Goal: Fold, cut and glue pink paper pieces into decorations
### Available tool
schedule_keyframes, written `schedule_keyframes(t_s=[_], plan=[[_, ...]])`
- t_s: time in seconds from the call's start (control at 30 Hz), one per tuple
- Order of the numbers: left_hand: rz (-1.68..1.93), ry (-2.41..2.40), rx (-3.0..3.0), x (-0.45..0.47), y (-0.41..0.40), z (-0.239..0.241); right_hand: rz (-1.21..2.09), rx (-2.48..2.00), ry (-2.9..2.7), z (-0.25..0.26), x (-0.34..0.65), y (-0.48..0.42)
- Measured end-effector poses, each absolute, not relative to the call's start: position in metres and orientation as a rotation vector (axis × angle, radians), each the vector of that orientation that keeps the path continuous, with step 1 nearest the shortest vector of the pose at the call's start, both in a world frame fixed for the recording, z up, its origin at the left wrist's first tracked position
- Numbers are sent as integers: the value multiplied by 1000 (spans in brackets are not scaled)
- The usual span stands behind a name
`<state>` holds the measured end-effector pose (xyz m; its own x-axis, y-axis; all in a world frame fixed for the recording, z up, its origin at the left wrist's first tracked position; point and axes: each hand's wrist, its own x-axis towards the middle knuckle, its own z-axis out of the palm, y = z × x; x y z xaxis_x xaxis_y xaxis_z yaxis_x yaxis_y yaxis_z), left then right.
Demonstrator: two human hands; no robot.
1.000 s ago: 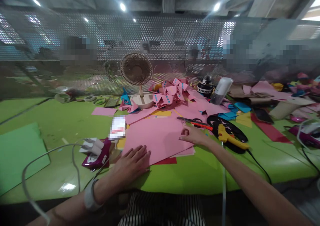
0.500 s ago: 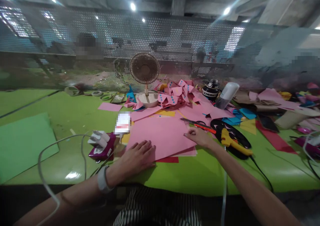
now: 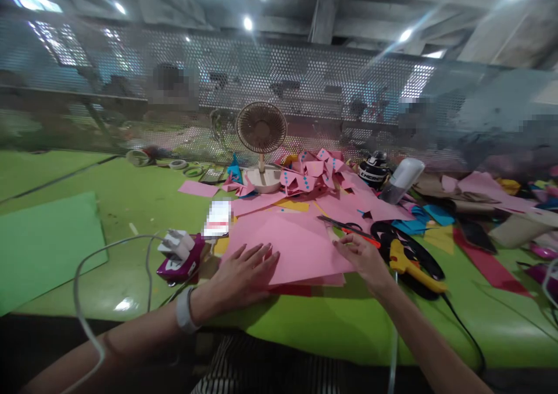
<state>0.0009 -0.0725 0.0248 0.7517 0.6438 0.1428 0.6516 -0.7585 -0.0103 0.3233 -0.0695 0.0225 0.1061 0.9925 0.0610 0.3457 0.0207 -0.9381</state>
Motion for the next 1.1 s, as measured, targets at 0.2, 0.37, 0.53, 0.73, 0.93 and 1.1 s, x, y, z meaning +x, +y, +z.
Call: schedule_keyframes(t_s=[0.2, 0.37, 0.53, 0.73, 0.93, 1.1], plan=[[-211, -1032, -2887, 11, -69, 20, 1069, -1387, -1280, 28, 315, -72], [-209, -1065, -2903, 21, -69, 17, 1148, -1407, -1360, 24, 318, -68], [-290, -1124, -2875, 24, -66, 15, 1140, -1421, -1442, 29, 321, -65], [-311, -1162, -2922, 12, -56, 12, 1060, -1347, -1431, 48, 307, -73], [-800, -1454, -3151, -2, -47, 32, 1070, -1169, -1280, 49, 301, -84], [-1017, -1504, -3270, -7, -37, 47, 770, -1269, -1204, 44, 298, -68]])
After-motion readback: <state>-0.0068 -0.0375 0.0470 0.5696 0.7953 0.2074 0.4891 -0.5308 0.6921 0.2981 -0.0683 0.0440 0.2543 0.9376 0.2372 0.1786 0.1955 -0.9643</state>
